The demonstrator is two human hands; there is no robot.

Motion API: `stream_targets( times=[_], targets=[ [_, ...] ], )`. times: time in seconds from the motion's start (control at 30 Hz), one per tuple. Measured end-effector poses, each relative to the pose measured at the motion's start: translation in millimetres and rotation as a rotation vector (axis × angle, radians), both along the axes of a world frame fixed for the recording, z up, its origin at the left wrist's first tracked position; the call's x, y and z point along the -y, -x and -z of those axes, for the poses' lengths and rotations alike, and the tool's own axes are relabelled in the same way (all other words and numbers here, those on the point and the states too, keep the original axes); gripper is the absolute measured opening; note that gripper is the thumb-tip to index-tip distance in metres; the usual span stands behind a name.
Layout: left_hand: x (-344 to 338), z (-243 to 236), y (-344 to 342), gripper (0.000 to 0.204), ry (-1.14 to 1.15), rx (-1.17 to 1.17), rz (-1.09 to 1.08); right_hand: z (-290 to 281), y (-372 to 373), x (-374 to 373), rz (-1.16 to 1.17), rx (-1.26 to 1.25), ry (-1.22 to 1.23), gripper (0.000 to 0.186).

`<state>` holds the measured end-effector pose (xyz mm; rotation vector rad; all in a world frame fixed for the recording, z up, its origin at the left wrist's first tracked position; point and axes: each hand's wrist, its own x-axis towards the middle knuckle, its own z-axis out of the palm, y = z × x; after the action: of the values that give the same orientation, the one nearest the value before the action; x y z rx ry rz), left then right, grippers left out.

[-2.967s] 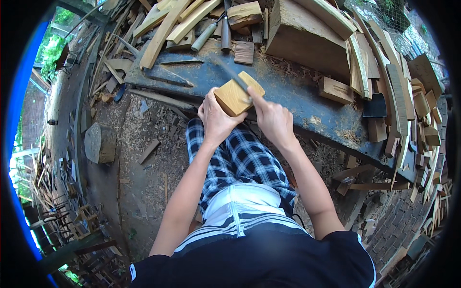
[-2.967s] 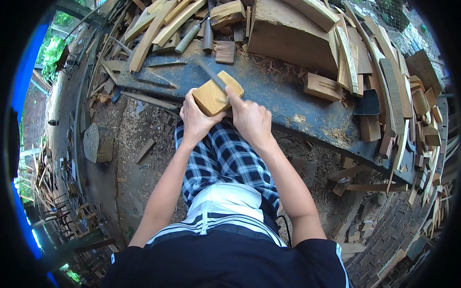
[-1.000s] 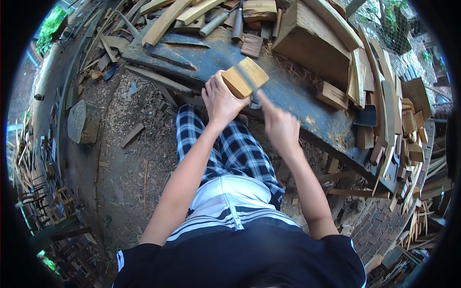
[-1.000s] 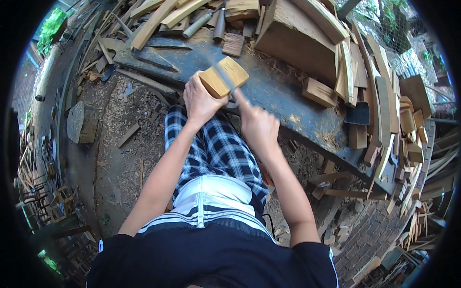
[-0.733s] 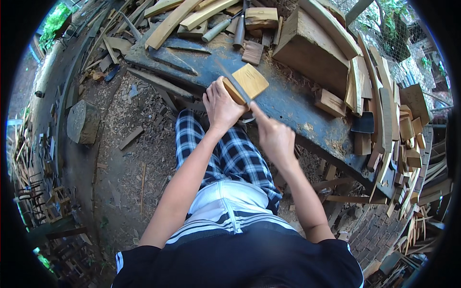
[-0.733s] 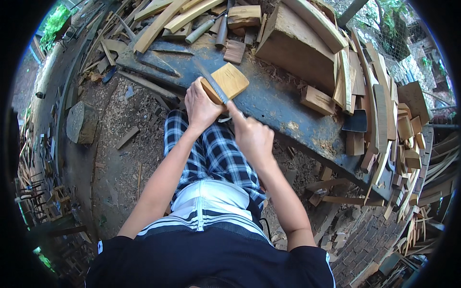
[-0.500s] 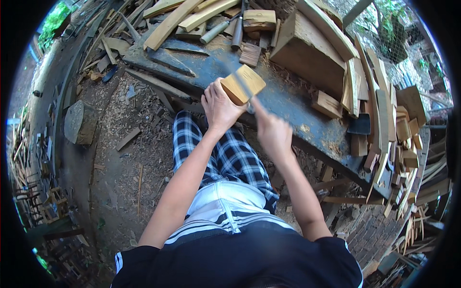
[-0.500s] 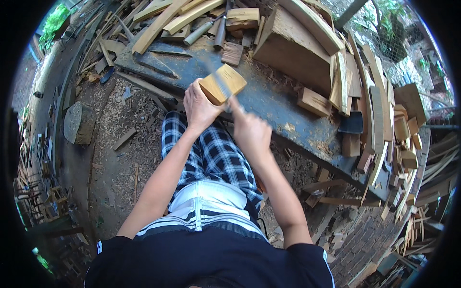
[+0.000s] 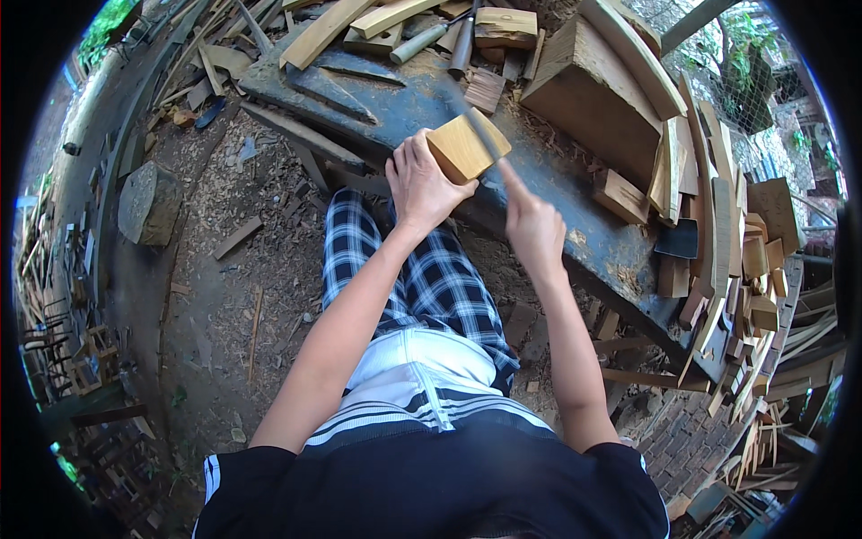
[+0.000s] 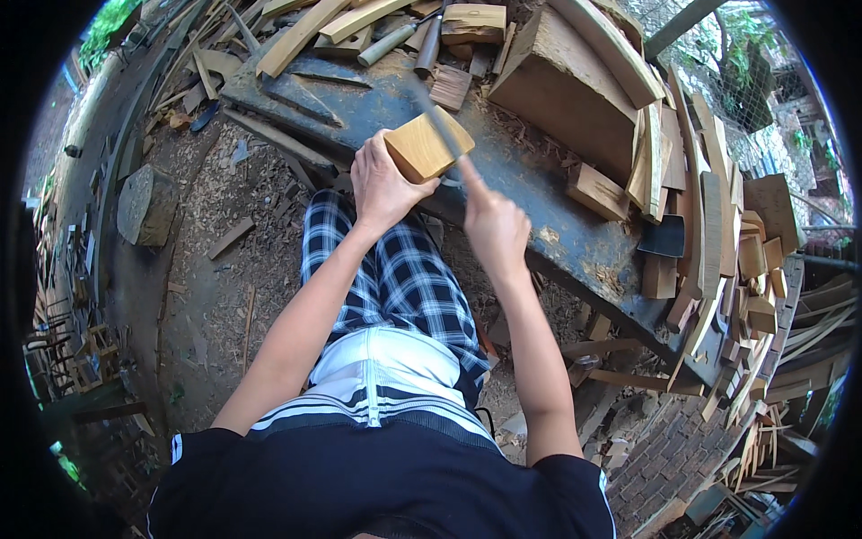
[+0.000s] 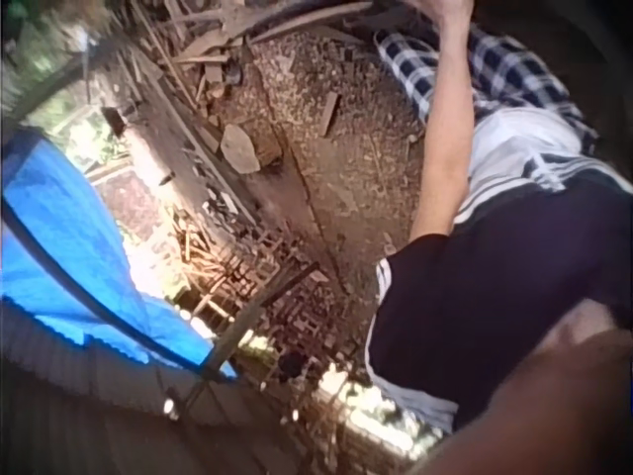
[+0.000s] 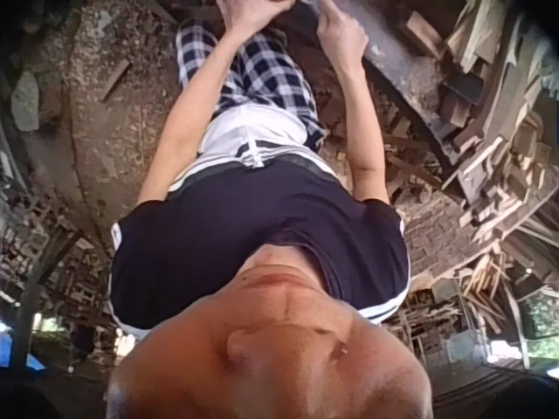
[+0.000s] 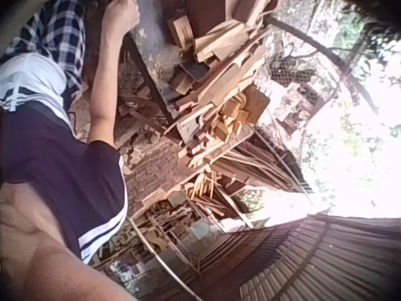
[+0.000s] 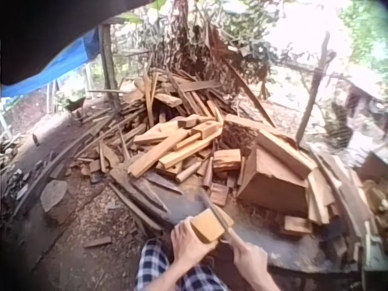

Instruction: The person selects a piece of wood and uses a small hand saw to cut a notch into it.

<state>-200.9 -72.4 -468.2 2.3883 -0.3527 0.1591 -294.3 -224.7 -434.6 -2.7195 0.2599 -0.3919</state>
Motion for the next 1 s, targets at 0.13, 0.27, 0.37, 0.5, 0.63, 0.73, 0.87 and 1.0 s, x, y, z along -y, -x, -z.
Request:
stream_targets(
  times=[0.13, 0.27, 0.37, 0.5, 0.63, 0.73, 0.87, 1.0],
  targets=[
    [-0.8, -0.5, 0.2, 0.099, -0.045, -0.063, -0.028, 2.9, -4.9, -7.3, 0.014, -0.059, 0.02, 0.045],
    [-2.0, 3.0, 1.1, 0.098, -0.029, -0.024, -0.036, -8.2, 10.7, -16.6, -0.124, -0.009, -0.015, 0.045],
    [-0.5, 2.6, -2.1, 0.099, -0.029, -0.024, -0.018, 5.9, -8.8, 6.7, 0.018, -0.002, -0.022, 0.045],
    [-1.1, 4.6, -2.9, 0.098, -0.01, -0.023, -0.027, -15.9, 4.6, -27.9, -0.044, -0.175, -0.055, 0.05],
    [0.3, -1.6, -0.6, 0.098, 0.005, -0.007, -0.014, 0.6, -3.9, 0.1, 0.006, -0.019, -0.017, 0.046],
    [2.2, 0.3, 0.9, 0.101, -0.018, 0.009, -0.031, 10.4, -12.1, 5.6, 0.033, 0.007, 0.022, 0.046],
    [-1.1, 9.7, 1.2, 0.102, -0.078, 0.026, -0.048, -11.2, 15.5, -33.8, -0.158, -0.035, 0.051, 0.047],
    [-1.0, -0.2, -0.4, 0.098, -0.018, -0.039, -0.016, 8.1, -12.6, 13.9, 0.038, -0.019, 0.009, 0.043]
  ],
)
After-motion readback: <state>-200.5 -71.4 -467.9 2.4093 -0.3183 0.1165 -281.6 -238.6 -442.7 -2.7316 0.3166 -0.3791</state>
